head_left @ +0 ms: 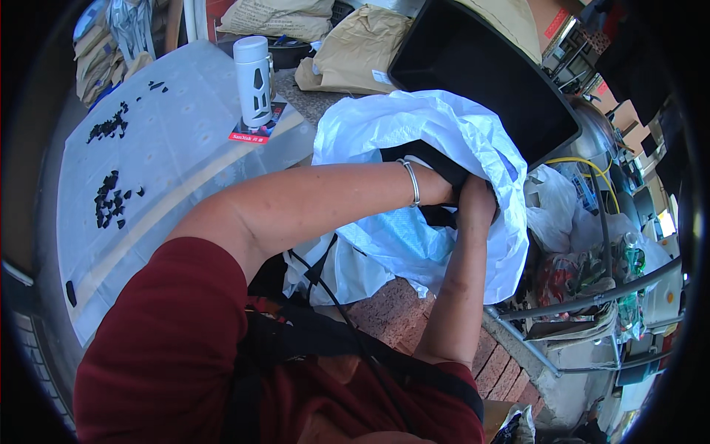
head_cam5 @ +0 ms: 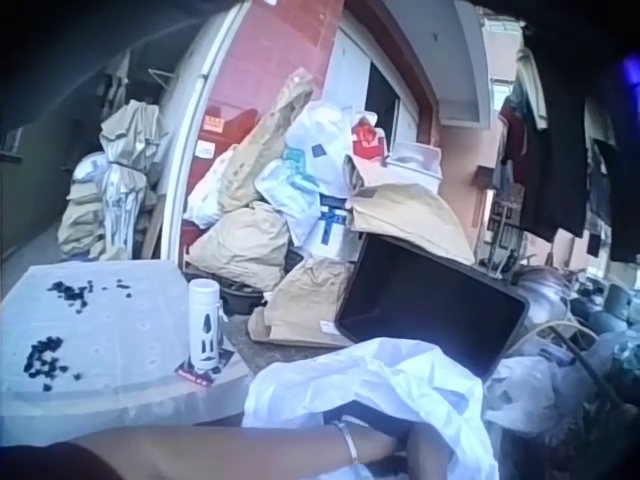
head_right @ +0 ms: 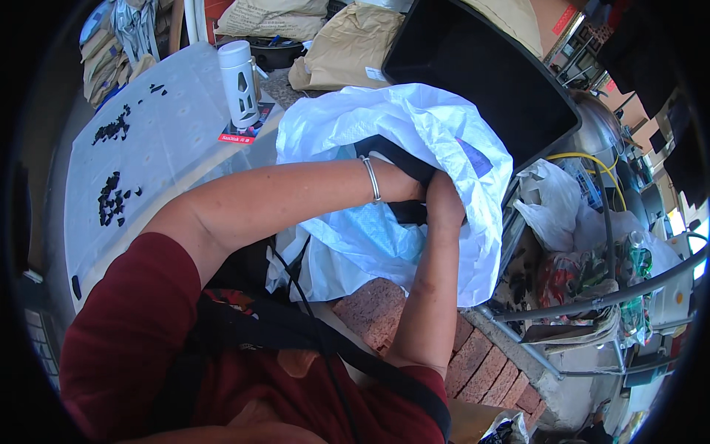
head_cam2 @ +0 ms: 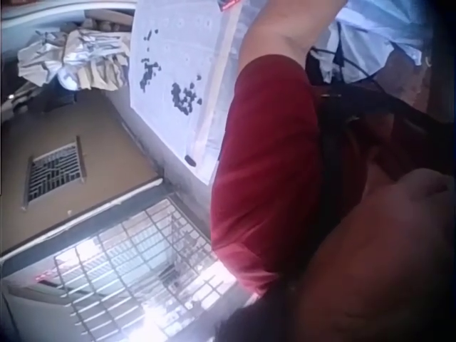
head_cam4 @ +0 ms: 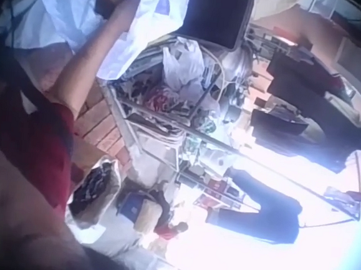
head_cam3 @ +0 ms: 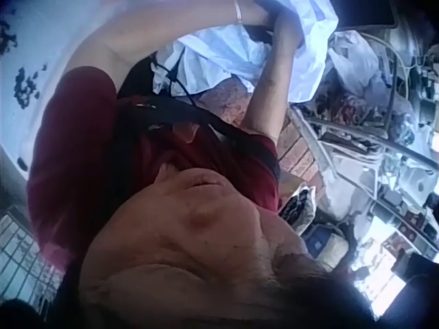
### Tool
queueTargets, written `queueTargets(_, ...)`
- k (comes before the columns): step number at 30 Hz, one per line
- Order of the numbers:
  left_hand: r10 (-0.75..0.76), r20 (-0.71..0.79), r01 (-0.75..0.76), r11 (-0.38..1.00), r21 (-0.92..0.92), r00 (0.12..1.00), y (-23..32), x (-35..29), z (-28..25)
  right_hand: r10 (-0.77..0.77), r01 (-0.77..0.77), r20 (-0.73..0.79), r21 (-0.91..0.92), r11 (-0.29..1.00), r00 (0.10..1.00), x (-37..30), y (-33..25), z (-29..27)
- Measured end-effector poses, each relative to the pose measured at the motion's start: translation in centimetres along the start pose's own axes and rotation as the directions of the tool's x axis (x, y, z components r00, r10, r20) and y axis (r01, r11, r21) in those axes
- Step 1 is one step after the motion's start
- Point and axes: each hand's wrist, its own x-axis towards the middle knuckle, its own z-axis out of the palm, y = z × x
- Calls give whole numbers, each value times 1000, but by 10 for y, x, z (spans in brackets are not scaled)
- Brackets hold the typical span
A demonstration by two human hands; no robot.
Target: Inspecting and sorting small black components into a bag at a workbench.
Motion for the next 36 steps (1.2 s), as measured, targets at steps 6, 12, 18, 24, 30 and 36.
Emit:
queueTargets(6,100,-293,-123,990,-63,951,20,-8,1,-35,111,-225,333,936,974,-21,3,6)
queueTargets(12,280,-542,-116,941,317,792,40,-58,-6,-308,440,-369,355,825,877,-72,-14,1)
queueTargets(18,341,-570,-168,927,335,747,56,-95,-22,-360,501,-406,326,802,840,-111,-33,-3)
queueTargets(24,432,-646,-107,872,478,630,76,-116,-84,-516,723,-529,327,608,674,-119,-98,-21)
queueTargets(30,201,-798,363,809,462,568,21,-206,-160,-760,792,-319,465,396,567,-119,-207,55)
queueTargets(36,3,-816,679,553,483,578,-94,-320,-189,-859,652,-127,708,271,496,-143,-267,258)
